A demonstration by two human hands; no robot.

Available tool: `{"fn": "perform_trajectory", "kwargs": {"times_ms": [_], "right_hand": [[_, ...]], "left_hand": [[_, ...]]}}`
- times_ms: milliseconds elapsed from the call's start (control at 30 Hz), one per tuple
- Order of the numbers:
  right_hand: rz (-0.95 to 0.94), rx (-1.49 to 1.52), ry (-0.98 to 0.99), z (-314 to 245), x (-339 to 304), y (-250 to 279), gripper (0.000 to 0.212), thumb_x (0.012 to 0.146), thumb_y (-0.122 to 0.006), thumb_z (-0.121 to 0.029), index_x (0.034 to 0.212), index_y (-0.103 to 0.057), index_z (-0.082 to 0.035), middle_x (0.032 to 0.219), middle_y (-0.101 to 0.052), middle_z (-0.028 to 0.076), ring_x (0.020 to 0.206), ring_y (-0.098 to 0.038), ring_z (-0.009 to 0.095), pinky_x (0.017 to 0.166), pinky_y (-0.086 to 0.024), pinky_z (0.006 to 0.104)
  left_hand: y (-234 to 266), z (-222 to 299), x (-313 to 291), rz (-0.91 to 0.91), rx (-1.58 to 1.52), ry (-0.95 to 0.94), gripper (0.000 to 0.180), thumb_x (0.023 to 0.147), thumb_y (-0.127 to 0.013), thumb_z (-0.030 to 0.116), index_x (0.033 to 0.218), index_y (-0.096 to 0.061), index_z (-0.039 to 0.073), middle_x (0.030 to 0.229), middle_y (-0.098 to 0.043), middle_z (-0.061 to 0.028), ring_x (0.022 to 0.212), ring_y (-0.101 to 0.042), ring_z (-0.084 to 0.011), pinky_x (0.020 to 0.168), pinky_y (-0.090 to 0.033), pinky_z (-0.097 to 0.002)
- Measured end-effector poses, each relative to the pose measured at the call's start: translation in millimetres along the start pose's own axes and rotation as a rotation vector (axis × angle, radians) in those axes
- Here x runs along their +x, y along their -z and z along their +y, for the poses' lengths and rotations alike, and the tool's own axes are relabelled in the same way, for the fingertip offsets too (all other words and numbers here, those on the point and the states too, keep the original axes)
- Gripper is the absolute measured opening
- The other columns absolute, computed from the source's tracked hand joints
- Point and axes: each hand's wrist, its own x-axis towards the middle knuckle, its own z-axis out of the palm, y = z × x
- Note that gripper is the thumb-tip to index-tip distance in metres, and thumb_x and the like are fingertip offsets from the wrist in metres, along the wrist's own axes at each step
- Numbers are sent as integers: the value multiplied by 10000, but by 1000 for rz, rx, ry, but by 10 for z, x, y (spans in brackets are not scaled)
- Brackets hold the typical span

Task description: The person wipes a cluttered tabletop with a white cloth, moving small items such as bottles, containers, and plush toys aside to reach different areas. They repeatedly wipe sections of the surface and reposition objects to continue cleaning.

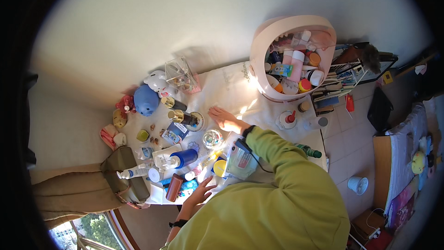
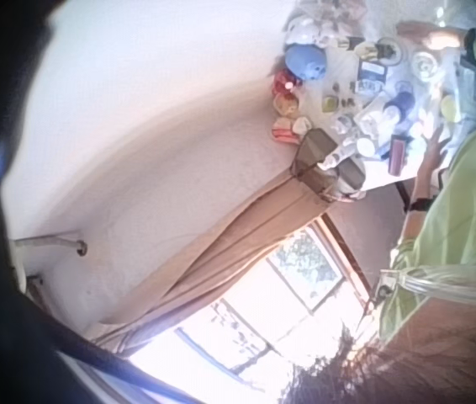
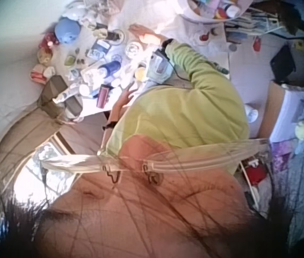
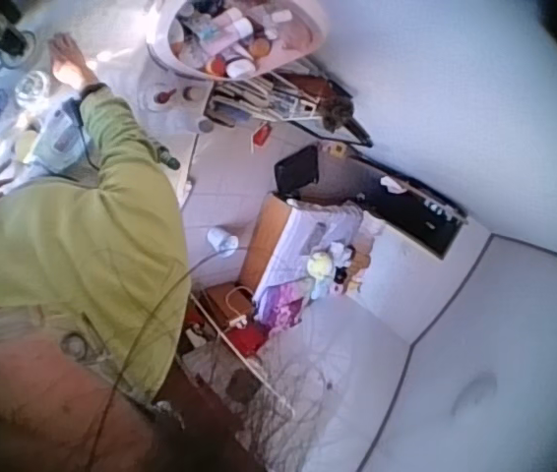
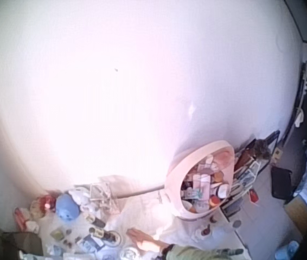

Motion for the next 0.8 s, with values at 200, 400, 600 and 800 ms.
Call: {"fn": "perform_trajectory", "kwargs": {"times_ms": [200,400,600,800], "right_hand": [[259,-194,-373,192,-599,195,528,842,-551,-217,1299,-496,43,1416,-418,202,1366,-320,346,1129,-248,454],[-107,51,-276,-289,-1104,250,543,839,-582,-193,1321,-465,27,1384,-438,225,1317,-383,370,1114,-286,458],[74,188,-490,-361,-986,349,482,907,-506,-284,1283,-486,17,1367,-456,228,1308,-398,357,1108,-284,461],[-156,-138,-466,-434,-1248,309,619,937,-484,-403,1364,-400,38,1461,-348,225,1358,-326,359,1123,-251,459]], "left_hand": [[16,-28,-1,-7,6,-30,530,808,-643,46,1305,-572,214,1538,-268,-125,1387,-299,-354,1125,-301,-426],[65,-54,17,-55,30,-37,542,813,-640,44,1318,-560,223,1538,-268,-125,1385,-300,-354,1120,-308,-424],[86,-66,23,-79,4,-43,524,825,-640,50,1314,-566,222,1536,-267,-125,1389,-299,-336,1119,-308,-412],[64,-80,25,-72,71,-62,511,829,-636,39,1305,-572,213,1534,-269,-132,1392,-297,-332,1119,-307,-409]]}}
